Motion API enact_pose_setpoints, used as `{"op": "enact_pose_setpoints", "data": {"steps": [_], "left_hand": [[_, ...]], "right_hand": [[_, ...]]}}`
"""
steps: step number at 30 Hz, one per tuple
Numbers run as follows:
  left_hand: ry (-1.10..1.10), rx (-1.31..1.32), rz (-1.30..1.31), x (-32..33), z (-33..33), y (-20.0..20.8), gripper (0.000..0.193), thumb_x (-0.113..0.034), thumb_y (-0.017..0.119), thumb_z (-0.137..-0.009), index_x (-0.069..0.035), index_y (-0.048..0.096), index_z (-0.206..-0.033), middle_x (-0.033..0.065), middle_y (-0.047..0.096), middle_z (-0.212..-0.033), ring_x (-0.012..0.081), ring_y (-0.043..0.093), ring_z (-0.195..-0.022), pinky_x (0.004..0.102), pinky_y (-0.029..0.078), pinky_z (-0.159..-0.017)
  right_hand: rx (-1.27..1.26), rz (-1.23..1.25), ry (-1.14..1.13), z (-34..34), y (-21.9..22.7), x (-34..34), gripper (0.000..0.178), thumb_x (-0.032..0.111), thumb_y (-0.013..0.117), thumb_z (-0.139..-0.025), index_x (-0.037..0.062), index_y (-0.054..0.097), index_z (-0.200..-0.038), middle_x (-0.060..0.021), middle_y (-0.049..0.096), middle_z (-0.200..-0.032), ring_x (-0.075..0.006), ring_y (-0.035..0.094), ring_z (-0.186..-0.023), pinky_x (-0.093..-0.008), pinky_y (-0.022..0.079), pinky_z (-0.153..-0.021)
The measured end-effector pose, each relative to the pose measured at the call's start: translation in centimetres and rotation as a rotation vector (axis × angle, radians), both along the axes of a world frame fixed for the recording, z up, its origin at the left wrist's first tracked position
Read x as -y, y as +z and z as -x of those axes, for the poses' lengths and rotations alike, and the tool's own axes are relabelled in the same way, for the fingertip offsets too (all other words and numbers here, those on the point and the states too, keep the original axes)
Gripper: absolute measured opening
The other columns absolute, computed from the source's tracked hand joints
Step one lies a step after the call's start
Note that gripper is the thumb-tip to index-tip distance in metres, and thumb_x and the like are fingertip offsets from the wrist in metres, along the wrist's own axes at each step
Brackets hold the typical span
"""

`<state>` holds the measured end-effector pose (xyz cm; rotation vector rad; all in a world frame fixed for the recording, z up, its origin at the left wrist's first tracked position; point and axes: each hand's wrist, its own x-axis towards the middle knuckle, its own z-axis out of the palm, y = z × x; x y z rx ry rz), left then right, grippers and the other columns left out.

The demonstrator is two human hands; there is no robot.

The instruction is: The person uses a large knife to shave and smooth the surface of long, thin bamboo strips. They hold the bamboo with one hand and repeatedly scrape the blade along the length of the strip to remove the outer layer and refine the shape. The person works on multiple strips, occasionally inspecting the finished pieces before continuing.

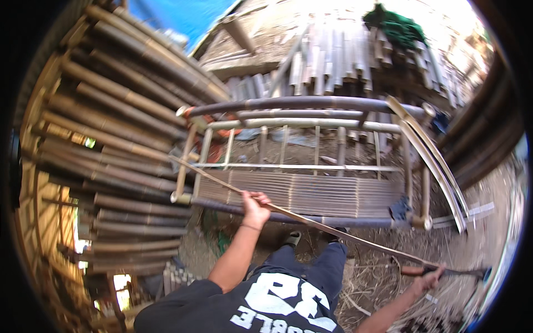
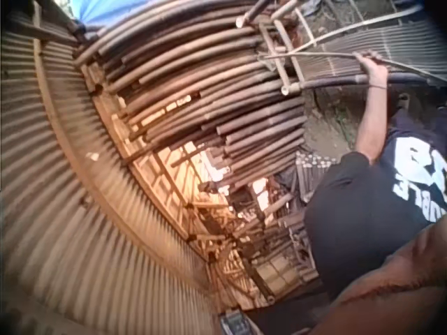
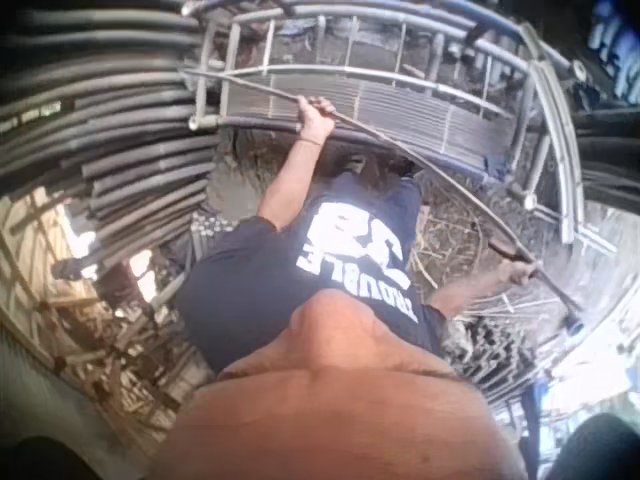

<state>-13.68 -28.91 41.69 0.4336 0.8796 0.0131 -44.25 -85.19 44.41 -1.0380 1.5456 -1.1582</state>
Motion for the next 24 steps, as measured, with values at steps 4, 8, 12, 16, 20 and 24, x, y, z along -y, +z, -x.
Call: {"op": "enact_pose_setpoints", "data": {"steps": [4,8,12,16,20,24], "left_hand": [[-0.287,-0.250,-0.076,2.5,-1.7,-7.1,0.018,-0.024,0.052,-0.096,-0.007,0.052,-0.088,0.0087,0.057,-0.075,0.0289,0.062,-0.070,0.0469,0.054,-0.069],[-0.573,-0.277,-0.202,2.8,-5.4,-10.7,0.020,-0.014,0.052,-0.092,0.001,0.051,-0.106,0.0158,0.063,-0.093,0.0330,0.067,-0.087,0.0510,0.058,-0.074],[-0.613,-0.269,-0.275,2.2,-10.8,-13.2,0.020,-0.007,0.051,-0.090,0.005,0.053,-0.106,0.0193,0.064,-0.095,0.0326,0.068,-0.087,0.0472,0.062,-0.068],[-0.589,-0.265,-0.348,0.1,-13.8,-13.9,0.014,-0.006,0.052,-0.090,0.005,0.056,-0.099,0.0173,0.065,-0.092,0.0293,0.068,-0.080,0.0431,0.062,-0.063],[-0.585,-0.340,-0.465,-3.1,-13.5,-13.6,0.011,-0.008,0.053,-0.091,0.002,0.056,-0.096,0.0159,0.065,-0.093,0.0271,0.068,-0.080,0.0416,0.061,-0.064],[-0.547,-0.257,-0.467,-6.3,-14.0,-14.1,0.017,-0.012,0.056,-0.093,0.003,0.056,-0.099,0.0158,0.065,-0.092,0.0255,0.068,-0.076,0.0385,0.061,-0.061]], "right_hand": [[0.190,-0.015,0.315,-6.4,3.4,3.1,0.039,0.036,0.072,-0.087,0.0031,0.061,-0.104,-0.0041,0.054,-0.081,-0.0146,0.052,-0.066,-0.0270,0.045,-0.060],[0.176,0.096,0.361,-15.0,7.2,-1.6,0.038,0.030,0.074,-0.087,0.0009,0.060,-0.107,-0.0050,0.055,-0.086,-0.0149,0.052,-0.066,-0.0251,0.045,-0.059],[0.193,0.160,0.345,-21.4,9.5,-8.2,0.036,0.024,0.075,-0.087,-0.0016,0.060,-0.107,-0.0061,0.056,-0.087,-0.0152,0.052,-0.066,-0.0259,0.045,-0.060],[0.219,0.156,0.361,-25.0,9.5,-12.2,0.037,0.025,0.075,-0.087,-0.0028,0.060,-0.107,-0.0068,0.056,-0.087,-0.0156,0.051,-0.067,-0.0267,0.045,-0.060],[0.162,0.154,0.372,-27.3,8.2,-14.2,0.037,0.024,0.075,-0.086,-0.0033,0.061,-0.106,-0.0074,0.057,-0.087,-0.0158,0.051,-0.067,-0.0269,0.045,-0.060],[0.105,0.067,0.343,-28.6,6.6,-16.3,0.035,0.022,0.077,-0.085,-0.0034,0.062,-0.104,-0.0070,0.058,-0.088,-0.0156,0.052,-0.068,-0.0268,0.045,-0.061]]}}
